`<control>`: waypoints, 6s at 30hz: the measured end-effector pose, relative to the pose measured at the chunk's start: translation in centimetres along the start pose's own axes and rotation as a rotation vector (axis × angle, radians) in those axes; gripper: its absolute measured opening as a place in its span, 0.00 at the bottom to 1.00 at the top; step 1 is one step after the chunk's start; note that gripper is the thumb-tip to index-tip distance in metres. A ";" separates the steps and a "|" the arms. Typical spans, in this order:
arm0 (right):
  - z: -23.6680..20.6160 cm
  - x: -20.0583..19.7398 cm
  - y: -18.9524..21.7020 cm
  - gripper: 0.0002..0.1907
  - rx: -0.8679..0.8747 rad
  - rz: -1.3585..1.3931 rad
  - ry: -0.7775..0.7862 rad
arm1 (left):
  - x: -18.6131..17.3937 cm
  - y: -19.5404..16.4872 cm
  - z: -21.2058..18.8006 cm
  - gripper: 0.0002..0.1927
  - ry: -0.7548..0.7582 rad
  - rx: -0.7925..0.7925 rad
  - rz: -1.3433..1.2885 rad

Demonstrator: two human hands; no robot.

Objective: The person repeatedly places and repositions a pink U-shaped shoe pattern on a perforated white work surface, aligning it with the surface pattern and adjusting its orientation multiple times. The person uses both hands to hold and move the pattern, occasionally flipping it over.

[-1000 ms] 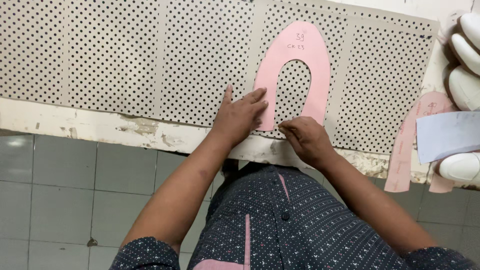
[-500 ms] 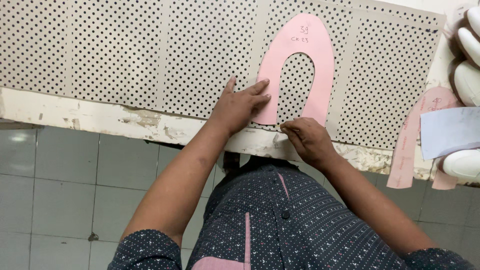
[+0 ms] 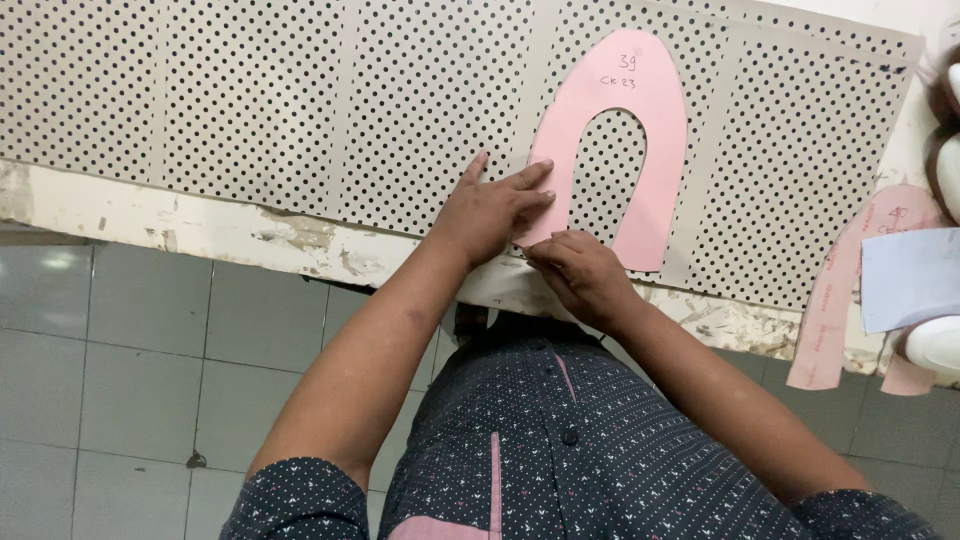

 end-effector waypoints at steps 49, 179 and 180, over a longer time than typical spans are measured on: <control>3.4 -16.7 -18.5 0.24 0.795 0.131 -0.337 | -4.3 -4.1 9.8 0.10 -0.416 -0.165 -0.109; -28.1 -21.4 -18.1 0.26 0.594 -0.520 -0.272 | 11.2 -16.1 -1.4 0.32 -0.606 -0.335 0.034; -28.5 -21.6 -18.2 0.24 0.589 -0.557 -0.261 | 11.1 -15.9 -1.3 0.32 -0.608 -0.339 0.038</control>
Point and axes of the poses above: each hand's wrist, its own z-axis towards the middle knuckle, its own x-axis out of the palm, y = z × x, the point moved 5 cm from there along z, towards the middle knuckle, and after that the axes turned 3 degrees about -x, right-handed, at the moved point
